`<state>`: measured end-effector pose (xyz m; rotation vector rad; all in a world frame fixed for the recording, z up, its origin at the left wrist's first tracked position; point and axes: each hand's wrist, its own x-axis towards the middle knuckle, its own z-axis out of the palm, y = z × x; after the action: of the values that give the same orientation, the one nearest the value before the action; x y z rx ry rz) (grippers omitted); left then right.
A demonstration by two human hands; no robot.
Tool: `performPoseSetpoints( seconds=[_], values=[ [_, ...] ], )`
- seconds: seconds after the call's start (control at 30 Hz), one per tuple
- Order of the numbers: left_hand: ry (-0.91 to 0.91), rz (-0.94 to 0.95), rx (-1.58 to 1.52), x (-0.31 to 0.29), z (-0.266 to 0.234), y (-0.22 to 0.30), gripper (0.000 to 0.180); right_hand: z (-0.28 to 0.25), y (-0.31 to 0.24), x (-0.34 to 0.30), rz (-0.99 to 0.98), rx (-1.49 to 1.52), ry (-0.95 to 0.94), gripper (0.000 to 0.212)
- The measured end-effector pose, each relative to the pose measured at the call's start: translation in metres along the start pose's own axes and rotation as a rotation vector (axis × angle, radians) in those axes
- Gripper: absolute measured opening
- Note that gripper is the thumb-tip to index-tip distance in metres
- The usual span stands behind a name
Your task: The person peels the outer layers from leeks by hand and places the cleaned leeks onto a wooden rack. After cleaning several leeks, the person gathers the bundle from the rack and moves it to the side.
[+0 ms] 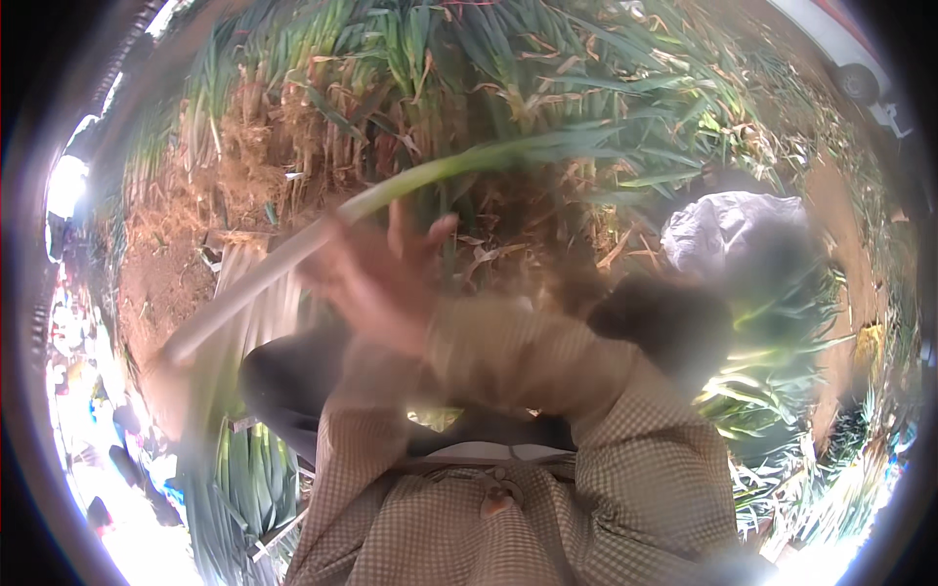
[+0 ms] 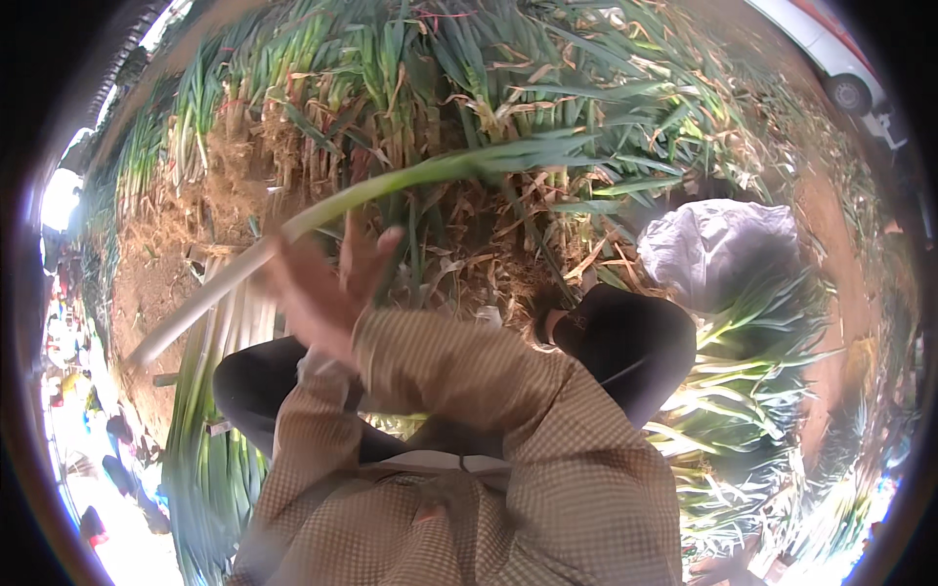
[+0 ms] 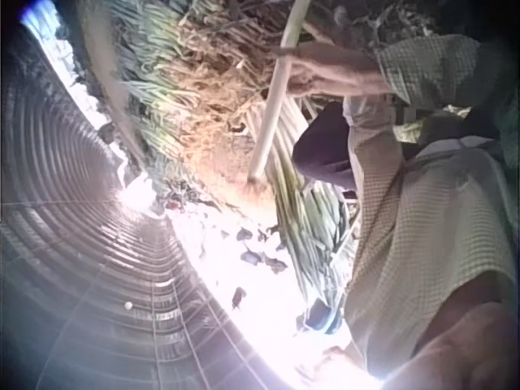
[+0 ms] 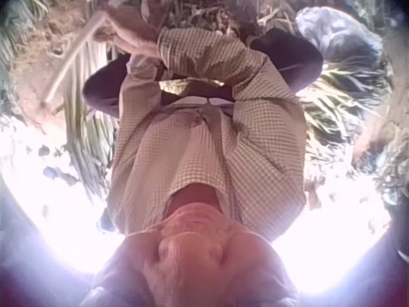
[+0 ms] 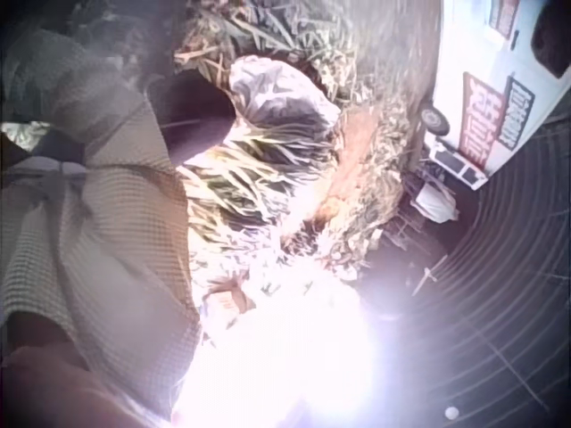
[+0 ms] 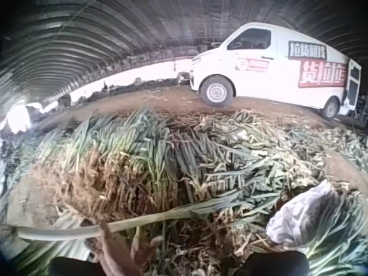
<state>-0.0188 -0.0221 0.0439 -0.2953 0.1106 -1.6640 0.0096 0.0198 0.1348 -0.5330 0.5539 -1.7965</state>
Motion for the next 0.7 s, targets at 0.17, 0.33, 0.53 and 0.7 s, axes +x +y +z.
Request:
performPoseSetpoints(
  seconds=[0.17, 0.33, 0.53, 0.7],
  values=[
    [-0.023, -0.108, 1.313, 0.018, 0.005, 0.015, 0.04, 0.024, -0.037, -0.026, 0.298, -0.398, -0.559, 0.034],
    [0.053, -0.02, 0.982, 0.036, 0.078, 0.055, 0.021, -0.053, -0.057, -0.005, -0.668, -1.561, -0.162, 0.074],
    [-0.044, 0.247, 1.104, 0.031, 0.197, 0.114, 0.044, -0.167, -0.031, 0.002, -0.539, -1.71, -0.014, 0.06],
    [-0.472, 0.391, 1.351, 0.068, 0.317, 0.258, 0.056, -0.311, -0.023, -0.033, -0.108, -2.222, 0.185, 0.035]
  ],
)
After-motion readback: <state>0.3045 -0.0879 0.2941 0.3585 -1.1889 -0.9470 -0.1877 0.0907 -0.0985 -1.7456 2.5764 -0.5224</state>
